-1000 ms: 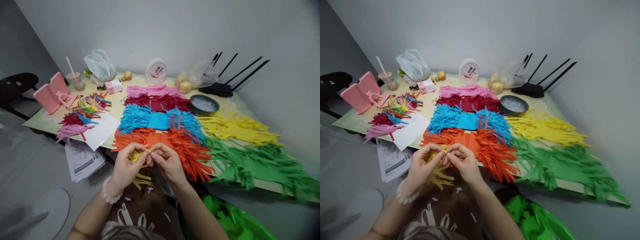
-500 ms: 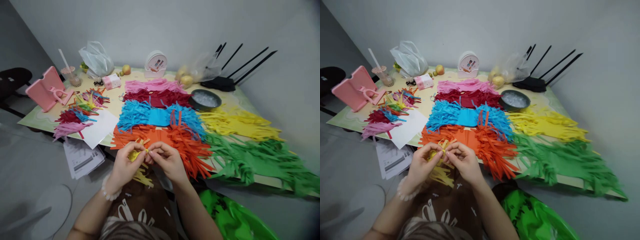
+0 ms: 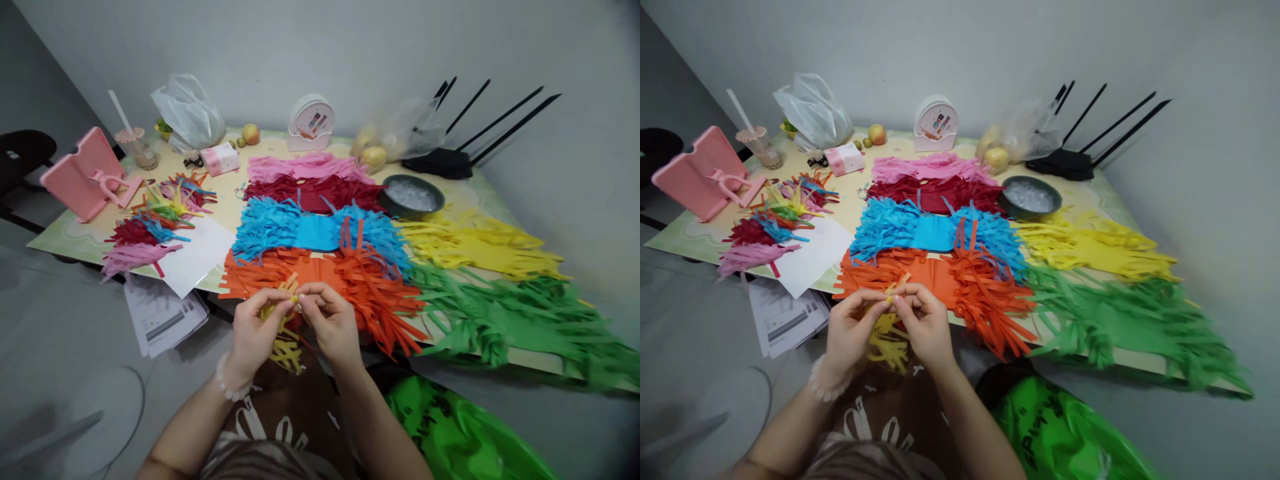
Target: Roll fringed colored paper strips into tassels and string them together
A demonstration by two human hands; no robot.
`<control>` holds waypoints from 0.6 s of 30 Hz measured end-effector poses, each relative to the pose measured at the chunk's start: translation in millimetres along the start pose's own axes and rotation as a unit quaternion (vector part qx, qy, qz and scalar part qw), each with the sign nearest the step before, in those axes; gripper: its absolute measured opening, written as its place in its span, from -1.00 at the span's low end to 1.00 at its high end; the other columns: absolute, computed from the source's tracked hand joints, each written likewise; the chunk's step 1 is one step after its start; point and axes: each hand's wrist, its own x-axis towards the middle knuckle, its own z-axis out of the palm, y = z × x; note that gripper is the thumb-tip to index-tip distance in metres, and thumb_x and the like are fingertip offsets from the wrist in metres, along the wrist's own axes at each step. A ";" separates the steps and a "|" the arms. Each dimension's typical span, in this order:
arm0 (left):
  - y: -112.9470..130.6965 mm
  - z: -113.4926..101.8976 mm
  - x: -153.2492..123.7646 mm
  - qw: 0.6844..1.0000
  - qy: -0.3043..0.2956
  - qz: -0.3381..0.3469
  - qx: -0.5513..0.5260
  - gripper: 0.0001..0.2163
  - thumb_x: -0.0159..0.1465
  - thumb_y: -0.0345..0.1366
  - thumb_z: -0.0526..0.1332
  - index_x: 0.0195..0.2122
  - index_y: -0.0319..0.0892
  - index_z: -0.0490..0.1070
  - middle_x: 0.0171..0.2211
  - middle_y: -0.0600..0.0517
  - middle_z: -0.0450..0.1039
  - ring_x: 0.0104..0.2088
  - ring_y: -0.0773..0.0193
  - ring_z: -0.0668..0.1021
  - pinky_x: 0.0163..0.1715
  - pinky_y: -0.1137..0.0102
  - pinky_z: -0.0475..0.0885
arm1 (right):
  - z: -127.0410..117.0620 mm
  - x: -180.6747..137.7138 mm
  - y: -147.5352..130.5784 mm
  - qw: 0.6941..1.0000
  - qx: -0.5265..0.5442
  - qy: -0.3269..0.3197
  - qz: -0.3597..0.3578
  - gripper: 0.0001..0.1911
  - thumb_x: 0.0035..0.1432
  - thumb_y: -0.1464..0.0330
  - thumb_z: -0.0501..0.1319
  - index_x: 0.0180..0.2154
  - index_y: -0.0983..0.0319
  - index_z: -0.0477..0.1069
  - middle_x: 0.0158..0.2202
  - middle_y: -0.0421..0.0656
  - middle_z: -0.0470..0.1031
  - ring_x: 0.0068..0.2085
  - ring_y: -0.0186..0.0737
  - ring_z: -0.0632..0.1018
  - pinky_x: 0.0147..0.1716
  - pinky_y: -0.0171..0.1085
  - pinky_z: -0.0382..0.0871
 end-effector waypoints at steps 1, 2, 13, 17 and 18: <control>-1.6 1.8 -0.1 1.000 0.016 -0.002 -0.014 -0.96 0.21 -0.36 0.33 -0.34 -0.19 0.50 -0.41 0.06 0.58 -0.38 0.33 0.63 -0.32 0.52 0.52 | 0.8 -0.1 0.1 1.000 -0.009 0.006 -0.003 -0.76 0.14 0.17 0.30 -0.33 0.23 0.45 -0.62 -0.30 0.35 -0.59 -0.39 0.34 -0.58 -0.40 0.26; -2.8 3.1 0.0 0.999 0.031 0.000 -0.021 -0.95 0.20 -0.37 0.34 -0.35 -0.19 0.48 -0.42 0.07 0.57 -0.39 0.33 0.63 -0.34 0.53 0.52 | 1.2 -0.2 0.1 1.000 -0.017 0.010 -0.006 -0.77 0.13 0.18 0.30 -0.34 0.23 0.45 -0.63 -0.30 0.33 -0.59 -0.39 0.33 -0.58 -0.40 0.25; 0.4 -0.5 -0.5 0.999 -0.009 -0.023 -0.023 -0.91 0.22 -0.31 0.33 -0.28 -0.19 0.51 -0.35 0.00 0.62 -0.35 0.28 0.66 -0.30 0.48 0.56 | -0.4 -1.4 3.4 0.998 -0.002 0.066 -0.008 -0.81 0.12 0.22 0.30 -0.34 0.22 0.48 -0.61 -0.29 0.38 -0.58 -0.38 0.37 -0.56 -0.41 0.28; -2.0 0.8 -1.1 0.999 0.022 -0.021 -0.038 -0.94 0.18 -0.35 0.35 -0.36 -0.19 0.51 -0.43 0.03 0.61 -0.41 0.29 0.66 -0.34 0.50 0.56 | -2.8 -0.6 2.1 1.000 -0.013 0.004 0.002 -0.82 0.09 0.24 0.32 -0.35 0.24 0.50 -0.64 -0.30 0.34 -0.59 -0.38 0.37 -0.56 -0.40 0.27; -2.5 0.9 -1.3 0.998 0.019 -0.026 -0.045 -0.94 0.17 -0.35 0.36 -0.36 -0.19 0.51 -0.44 0.04 0.61 -0.41 0.29 0.66 -0.34 0.50 0.56 | -5.2 0.3 0.6 1.000 -0.020 -0.010 0.002 -0.82 0.09 0.25 0.32 -0.34 0.24 0.52 -0.65 -0.31 0.32 -0.59 -0.39 0.35 -0.57 -0.41 0.26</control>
